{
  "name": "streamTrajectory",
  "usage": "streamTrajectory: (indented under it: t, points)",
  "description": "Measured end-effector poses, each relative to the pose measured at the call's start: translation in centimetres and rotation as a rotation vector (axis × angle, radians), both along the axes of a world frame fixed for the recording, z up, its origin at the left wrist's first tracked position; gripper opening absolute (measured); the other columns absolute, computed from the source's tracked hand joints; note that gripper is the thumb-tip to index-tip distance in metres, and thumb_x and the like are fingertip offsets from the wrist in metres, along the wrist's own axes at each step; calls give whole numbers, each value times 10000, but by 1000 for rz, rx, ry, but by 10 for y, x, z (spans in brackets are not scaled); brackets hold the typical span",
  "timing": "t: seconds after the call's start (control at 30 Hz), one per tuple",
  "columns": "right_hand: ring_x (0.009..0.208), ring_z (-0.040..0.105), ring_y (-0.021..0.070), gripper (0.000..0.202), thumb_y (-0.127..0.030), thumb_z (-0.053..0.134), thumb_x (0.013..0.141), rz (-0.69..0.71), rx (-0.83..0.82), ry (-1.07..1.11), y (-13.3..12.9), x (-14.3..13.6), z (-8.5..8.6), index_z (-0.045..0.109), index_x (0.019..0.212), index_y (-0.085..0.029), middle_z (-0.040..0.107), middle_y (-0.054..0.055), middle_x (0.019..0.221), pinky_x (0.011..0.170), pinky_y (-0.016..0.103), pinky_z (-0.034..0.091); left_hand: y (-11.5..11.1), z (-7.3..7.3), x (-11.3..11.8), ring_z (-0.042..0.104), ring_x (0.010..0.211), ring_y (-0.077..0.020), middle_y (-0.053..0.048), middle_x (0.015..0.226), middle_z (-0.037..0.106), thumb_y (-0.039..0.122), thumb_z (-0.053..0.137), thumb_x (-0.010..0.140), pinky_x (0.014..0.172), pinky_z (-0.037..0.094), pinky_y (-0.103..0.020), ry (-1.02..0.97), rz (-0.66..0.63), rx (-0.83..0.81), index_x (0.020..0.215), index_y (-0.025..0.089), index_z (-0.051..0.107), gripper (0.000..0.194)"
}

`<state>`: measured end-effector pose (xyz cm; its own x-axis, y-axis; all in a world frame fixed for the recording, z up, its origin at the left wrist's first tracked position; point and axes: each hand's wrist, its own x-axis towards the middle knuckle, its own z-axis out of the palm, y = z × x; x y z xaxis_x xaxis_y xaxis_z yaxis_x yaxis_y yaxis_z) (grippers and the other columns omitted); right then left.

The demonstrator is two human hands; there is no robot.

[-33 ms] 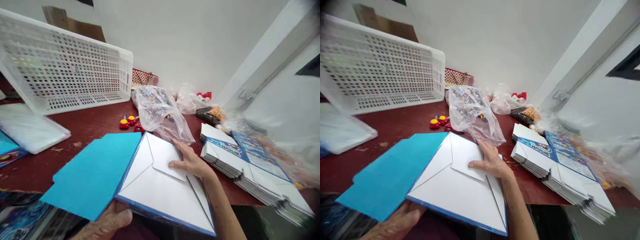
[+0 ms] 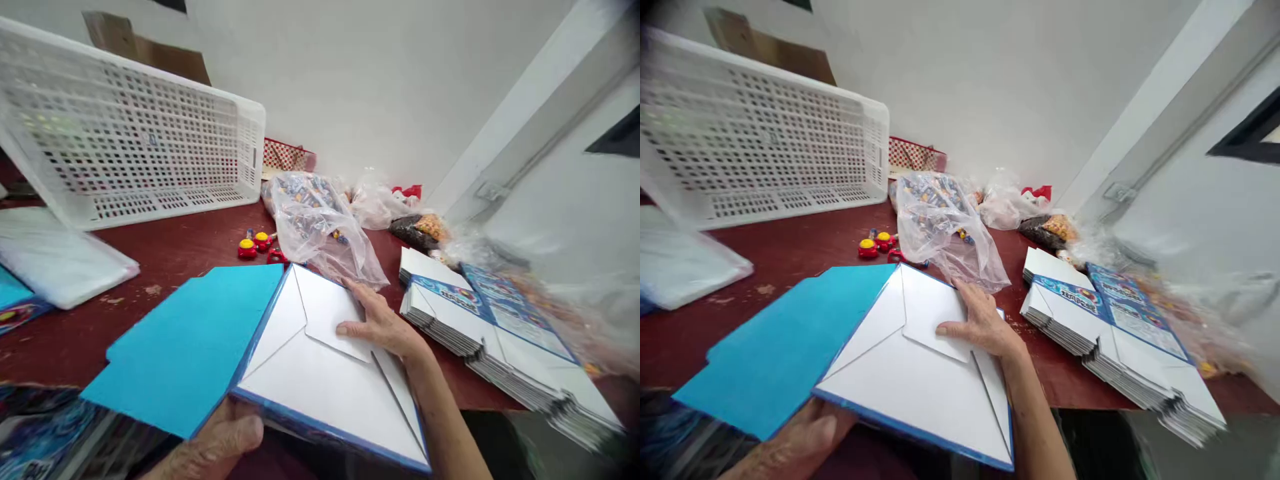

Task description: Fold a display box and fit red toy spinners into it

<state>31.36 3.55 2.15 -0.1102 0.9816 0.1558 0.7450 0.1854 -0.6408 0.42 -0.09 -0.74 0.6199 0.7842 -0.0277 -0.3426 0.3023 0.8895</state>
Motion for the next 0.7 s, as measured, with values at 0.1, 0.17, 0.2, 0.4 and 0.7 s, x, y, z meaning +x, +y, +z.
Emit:
streamTrajectory:
  t: [0.1,0.17,0.2,0.4,0.7]
  points:
    - [1517,366,414,1013,-559,805,819,-22,85,-65,0,0,-7,317,1637,-215,433,182,1625,1250,624,293,0,-14,11,361,1550,-230,27,1429,656,429,852,819,1303,322,-383,-97,78,-78,1543,387,528,794]
    - [1452,435,418,1015,-538,809,827,-59,154,-139,0,-4,-13,310,1637,-183,471,215,1569,1203,628,363,2,-13,17,428,1512,-253,22,1425,659,365,892,763,1268,388,-382,-113,86,-129,1542,374,530,859]
    - [1421,461,418,1015,-527,811,829,-80,185,-174,0,-6,-15,311,1635,-167,488,230,1541,1180,629,388,3,-10,19,462,1489,-263,15,1422,661,325,907,737,1253,412,-378,-120,91,-157,1542,362,532,889]
    - [1403,472,428,1033,-510,861,783,-128,235,-164,-2,-11,-18,356,1611,-152,489,257,1521,1156,646,411,7,-3,18,576,1388,-294,-22,1389,682,288,930,682,1194,485,-364,-161,100,-185,1529,309,551,928]
    - [1515,405,354,1073,-567,912,695,115,214,406,-21,5,14,408,1586,-248,459,125,1626,1300,561,270,27,-1,-15,478,1474,-304,19,1253,750,337,801,805,1210,482,-436,-123,163,-21,1499,323,590,725]
